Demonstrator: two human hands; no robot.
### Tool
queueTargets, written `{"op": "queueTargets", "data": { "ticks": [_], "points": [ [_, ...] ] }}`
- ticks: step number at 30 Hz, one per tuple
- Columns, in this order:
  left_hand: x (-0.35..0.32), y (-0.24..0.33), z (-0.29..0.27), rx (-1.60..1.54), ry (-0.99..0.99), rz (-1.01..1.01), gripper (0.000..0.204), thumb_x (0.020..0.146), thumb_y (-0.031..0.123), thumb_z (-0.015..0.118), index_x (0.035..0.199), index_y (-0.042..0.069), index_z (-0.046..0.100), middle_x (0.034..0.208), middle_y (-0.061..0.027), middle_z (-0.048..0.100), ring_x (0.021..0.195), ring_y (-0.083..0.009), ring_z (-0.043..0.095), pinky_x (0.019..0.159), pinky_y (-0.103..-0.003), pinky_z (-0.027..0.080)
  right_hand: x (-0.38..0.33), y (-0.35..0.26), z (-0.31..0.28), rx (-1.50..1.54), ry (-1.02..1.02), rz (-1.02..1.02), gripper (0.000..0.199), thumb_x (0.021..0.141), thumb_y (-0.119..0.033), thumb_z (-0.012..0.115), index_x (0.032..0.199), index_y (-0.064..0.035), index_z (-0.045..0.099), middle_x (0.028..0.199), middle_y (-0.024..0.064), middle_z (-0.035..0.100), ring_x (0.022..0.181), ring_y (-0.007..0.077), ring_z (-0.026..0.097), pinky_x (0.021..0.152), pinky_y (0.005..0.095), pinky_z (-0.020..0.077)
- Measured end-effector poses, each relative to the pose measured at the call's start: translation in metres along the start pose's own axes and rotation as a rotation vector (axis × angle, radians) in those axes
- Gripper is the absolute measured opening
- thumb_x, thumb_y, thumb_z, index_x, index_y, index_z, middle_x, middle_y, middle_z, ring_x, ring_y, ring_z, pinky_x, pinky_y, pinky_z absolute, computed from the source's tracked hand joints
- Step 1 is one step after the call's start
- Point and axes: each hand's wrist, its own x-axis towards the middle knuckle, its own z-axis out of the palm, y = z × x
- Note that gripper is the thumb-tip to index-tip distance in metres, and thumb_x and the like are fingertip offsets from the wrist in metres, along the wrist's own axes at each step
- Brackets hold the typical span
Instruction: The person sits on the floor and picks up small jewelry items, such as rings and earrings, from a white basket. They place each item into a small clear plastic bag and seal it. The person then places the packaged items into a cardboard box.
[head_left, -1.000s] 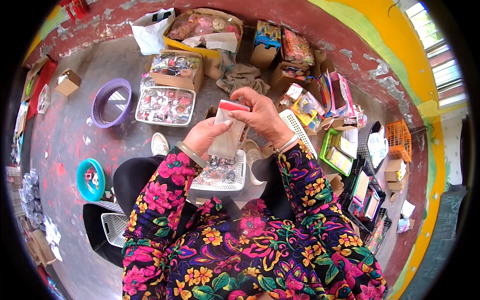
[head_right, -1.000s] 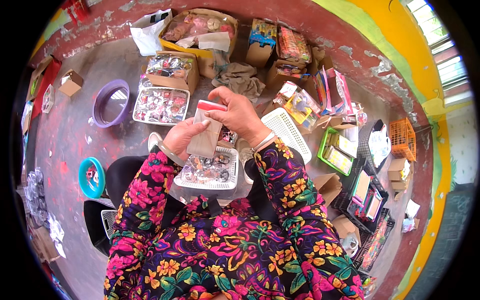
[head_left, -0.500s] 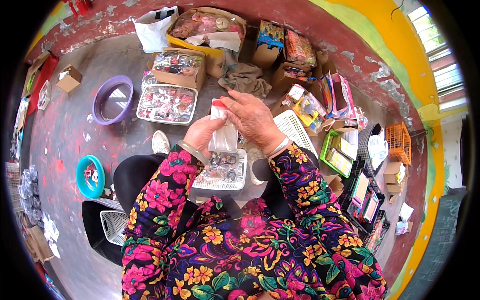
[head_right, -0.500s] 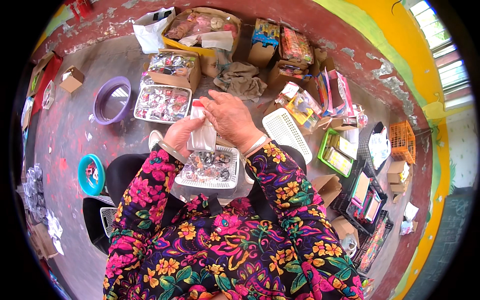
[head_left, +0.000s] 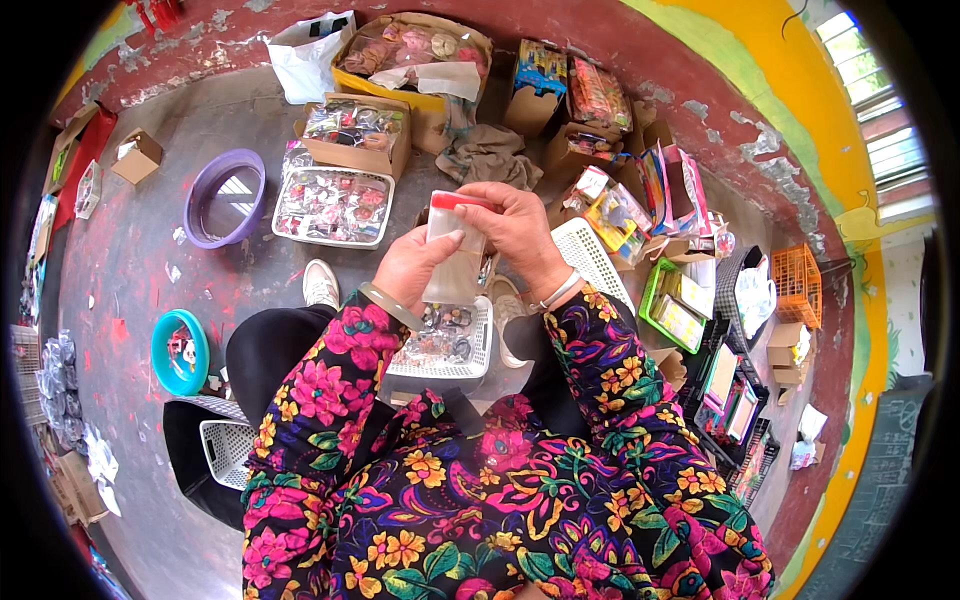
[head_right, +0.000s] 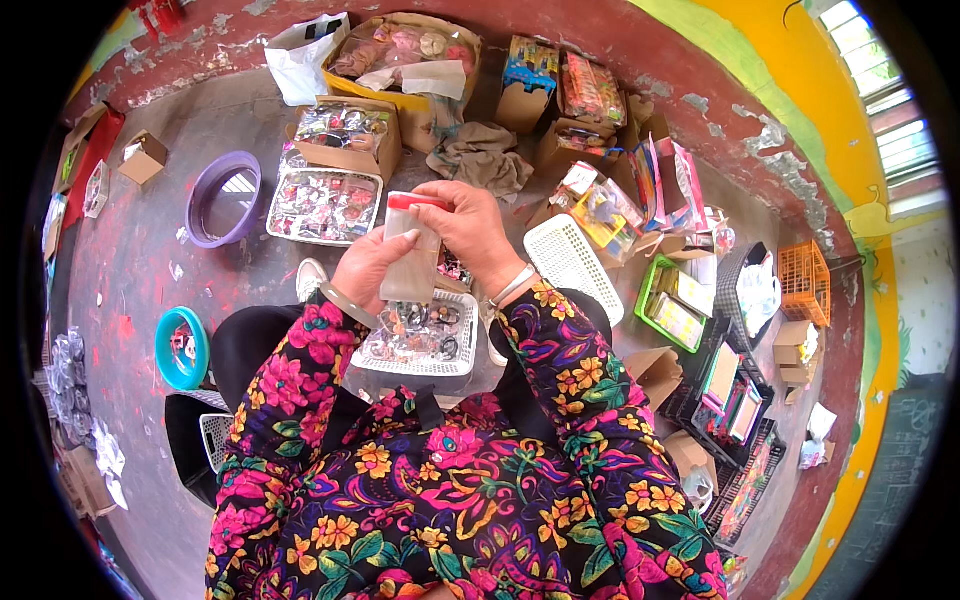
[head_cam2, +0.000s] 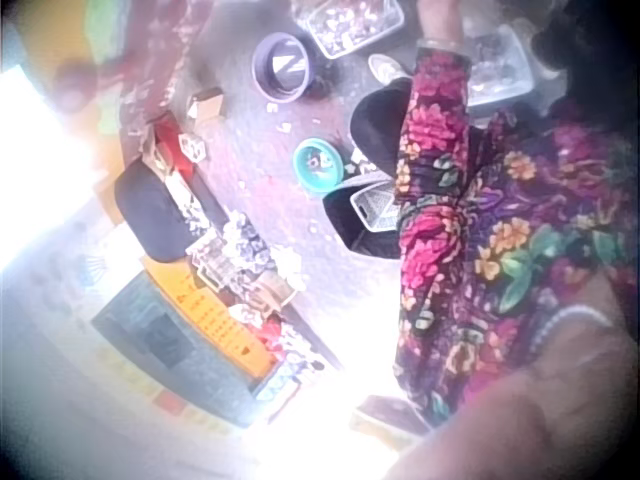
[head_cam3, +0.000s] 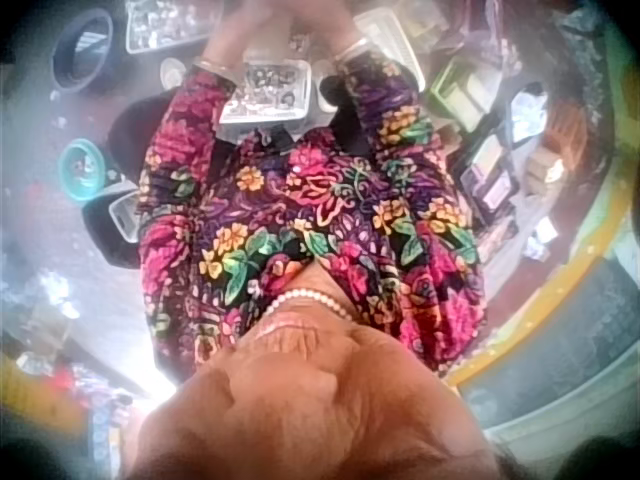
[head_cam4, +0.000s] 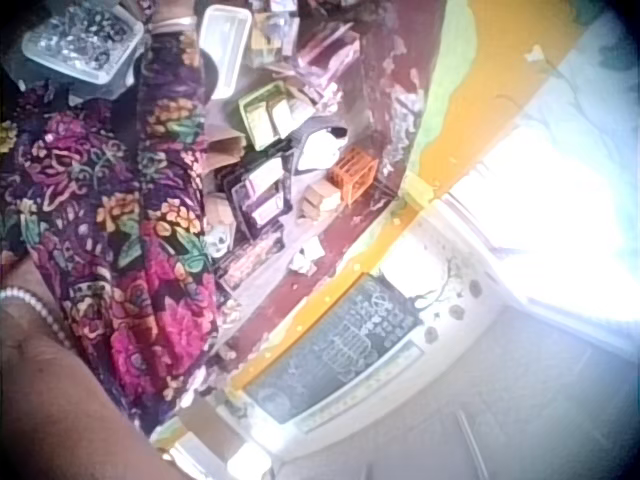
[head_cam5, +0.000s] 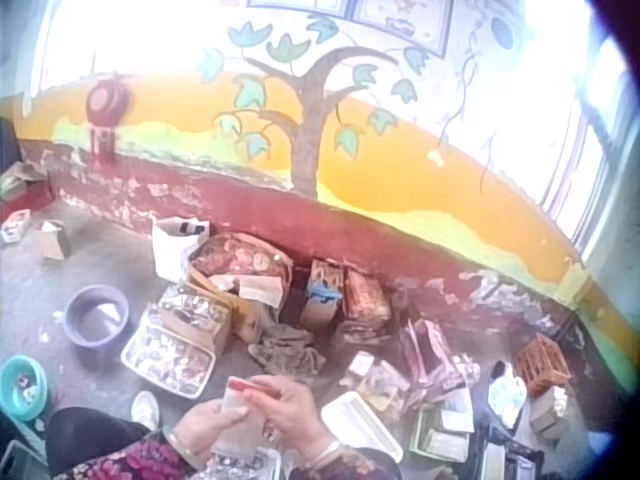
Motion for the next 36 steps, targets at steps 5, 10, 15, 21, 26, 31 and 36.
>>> {"op": "queueTargets", "data": {
  "ticks": [5, 10, 15, 21, 26, 31, 36],
  "points": [
    [-0.002, 0.002, 0.001, -0.059, 0.026, -0.019, 0.022, 0.088, 0.016, 0.051, 0.105, 0.003, 0.051, 0.092, -0.0062, 0.06, 0.08, -0.0161, 0.061, 0.069, -0.03, 0.051, -0.003, -0.005, 0.004, -0.637, 0.103, -0.393, 0.021, 0.076, -0.015, 0.062, 0.095, -0.0059, 0.062, 0.085, 0.0099, 0.061, 0.075, 0.0248, 0.059, 0.065, 0.0294, 0.0464],
    [-0.001, 0.001, -0.001, -0.085, 0.06, -0.032, 0.021, 0.087, 0.014, 0.052, 0.105, 0.002, 0.051, 0.092, -0.0067, 0.06, 0.08, -0.0173, 0.061, 0.069, -0.031, 0.051, -0.002, -0.011, 0.007, -0.822, 0.066, -0.505, 0.022, 0.075, -0.017, 0.061, 0.095, -0.0079, 0.062, 0.091, 0.0083, 0.06, 0.083, 0.0267, 0.057, 0.069, 0.033, 0.0459],
    [-0.001, 0.002, -0.002, -0.118, 0.126, -0.043, 0.022, 0.087, 0.012, 0.051, 0.106, 0.002, 0.051, 0.094, -0.0072, 0.059, 0.082, -0.0184, 0.061, 0.072, -0.032, 0.05, -0.002, -0.01, 0.01, -1.003, 0.019, -0.683, 0.021, 0.07, -0.014, 0.063, 0.091, -0.0084, 0.062, 0.098, 0.0077, 0.059, 0.096, 0.0266, 0.054, 0.08, 0.0368, 0.0414],
    [0.001, 0.0, -0.002, -0.136, 0.112, -0.032, 0.023, 0.087, 0.011, 0.048, 0.108, 0.002, 0.05, 0.096, -0.0073, 0.059, 0.084, -0.019, 0.061, 0.074, -0.032, 0.05, -0.002, -0.011, 0.009, -0.769, 0.003, -0.613, 0.018, 0.066, -0.01, 0.065, 0.084, -0.0076, 0.061, 0.101, 0.0102, 0.057, 0.098, 0.0273, 0.052, 0.083, 0.0364, 0.0402],
    [0.003, -0.002, -0.006, -0.001, 0.075, 0.002, 0.023, 0.087, 0.01, 0.049, 0.107, 0.001, 0.052, 0.096, -0.0071, 0.06, 0.083, -0.0174, 0.061, 0.073, -0.031, 0.05, 0.002, -0.003, 0.006, -0.571, 0.017, -0.337, 0.02, 0.063, -0.011, 0.069, 0.079, -0.0052, 0.059, 0.105, 0.0121, 0.055, 0.1, 0.0285, 0.051, 0.084, 0.0351, 0.0404],
    [0.004, -0.007, -0.006, 0.203, 0.138, 0.049, 0.021, 0.087, 0.012, 0.051, 0.105, 0.002, 0.054, 0.092, -0.0057, 0.061, 0.082, -0.0161, 0.061, 0.071, -0.029, 0.049, 0.003, -0.007, -0.002, -0.694, -0.013, -0.395, 0.014, 0.062, -0.012, 0.067, 0.073, -0.0056, 0.06, 0.099, 0.012, 0.056, 0.101, 0.029, 0.048, 0.082, 0.0364, 0.0393],
    [0.001, 0.001, -0.002, -0.036, 0.142, -0.031, 0.021, 0.086, 0.013, 0.052, 0.104, 0.002, 0.054, 0.092, -0.0044, 0.061, 0.081, -0.0157, 0.061, 0.071, -0.03, 0.049, -0.005, -0.029, 0.008, -0.901, -0.023, -0.663, 0.008, 0.066, -0.012, 0.064, 0.07, -0.0077, 0.059, 0.088, 0.008, 0.058, 0.087, 0.0265, 0.053, 0.072, 0.0358, 0.042]
  ]
}}
